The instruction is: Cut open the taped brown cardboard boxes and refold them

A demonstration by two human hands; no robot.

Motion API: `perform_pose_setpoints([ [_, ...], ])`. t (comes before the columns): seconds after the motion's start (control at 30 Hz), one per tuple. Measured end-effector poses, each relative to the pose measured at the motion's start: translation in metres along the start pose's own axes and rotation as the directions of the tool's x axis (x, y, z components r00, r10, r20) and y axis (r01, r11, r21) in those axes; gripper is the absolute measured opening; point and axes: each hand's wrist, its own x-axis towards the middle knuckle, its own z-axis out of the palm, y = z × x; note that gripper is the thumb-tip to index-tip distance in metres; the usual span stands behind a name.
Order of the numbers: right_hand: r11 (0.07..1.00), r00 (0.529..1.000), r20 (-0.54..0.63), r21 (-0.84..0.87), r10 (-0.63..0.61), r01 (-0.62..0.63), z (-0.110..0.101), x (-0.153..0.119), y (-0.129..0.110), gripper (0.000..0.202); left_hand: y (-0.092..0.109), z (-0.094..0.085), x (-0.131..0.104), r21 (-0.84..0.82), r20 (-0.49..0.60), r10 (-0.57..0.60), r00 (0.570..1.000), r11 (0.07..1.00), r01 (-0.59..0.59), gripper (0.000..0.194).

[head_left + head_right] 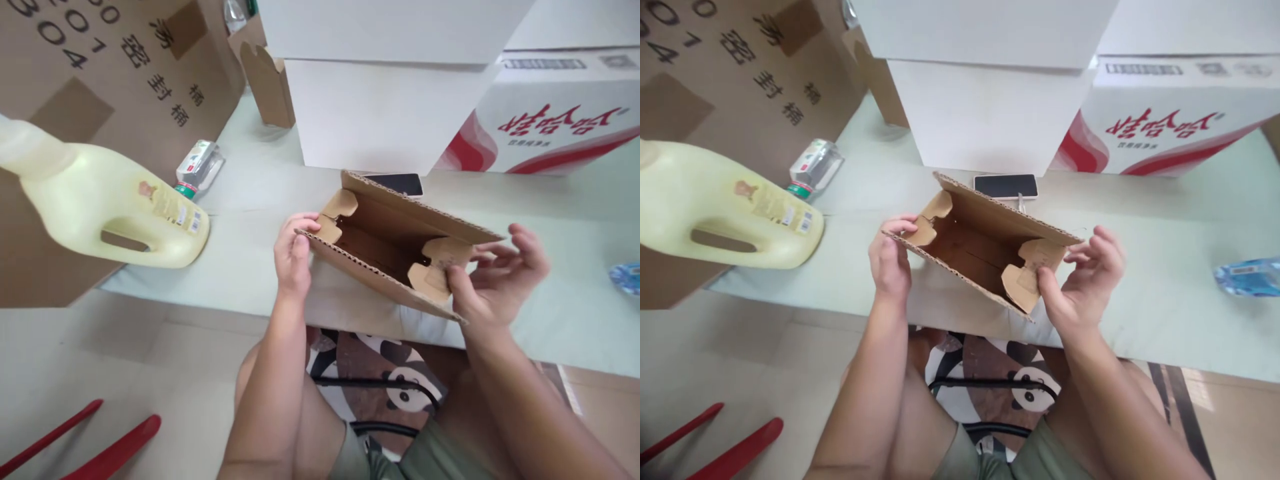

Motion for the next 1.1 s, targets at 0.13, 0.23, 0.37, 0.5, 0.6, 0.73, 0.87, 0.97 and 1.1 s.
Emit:
perform_pose_setpoints([
  [0.13,0.985,0.981,0.165,0.117,0.105,-0.125,-0.002,-0.006,0.008,0.039,0.002,0.004,-0.003,0.060,-0.029,-0.022,0.999,0.998,0.024,0.043],
  [0.23,0.983,0.976,0.218,0.171,0.027,-0.065,-0.004,-0.010,0.016,0.029,0.000,0.008,-0.006,0.050,-0.071,-0.054,0.996,0.997,0.057,0.032],
  [0.37,0.966,0.979,0.201,0.256,-0.034,-0.019,-0.003,-0.013,0.026,0.039,-0.003,0.007,-0.006,0.132,-0.054,0.001,0.999,0.991,0.006,0.034],
  [0.5,0.974,0.977,0.209,0.226,-0.039,-0.009,-0.001,-0.014,0.029,0.039,-0.002,0.003,-0.001,0.286,0.084,0.004,0.996,0.958,-0.028,0.022],
  [0.6,0.963,0.979,0.204,0.264,0.005,-0.059,0.000,-0.014,0.030,0.043,-0.002,0.000,0.003,0.272,0.068,-0.064,0.996,0.961,0.043,0.021],
  [0.73,0.922,0.967,0.153,0.303,0.203,-0.242,0.002,-0.011,0.035,0.049,-0.006,-0.003,0.012,0.128,-0.096,-0.166,0.981,0.976,0.177,0.022],
  [0.87,0.859,0.839,0.424,0.222,0.341,-0.462,0.003,-0.011,0.038,0.051,-0.008,-0.002,0.020,-0.118,-0.283,-0.320,0.904,0.947,0.299,0.023],
  [0.97,0.804,0.763,0.585,0.294,0.276,-0.516,0.003,-0.014,0.033,0.068,-0.010,-0.005,0.023,-0.130,-0.267,-0.372,0.889,0.928,0.349,0.023],
  [1.1,0.719,0.763,0.584,0.402,0.276,-0.567,0.004,-0.015,0.022,0.083,-0.016,-0.014,0.024,-0.079,-0.196,-0.389,0.900,0.921,0.381,0.024],
])
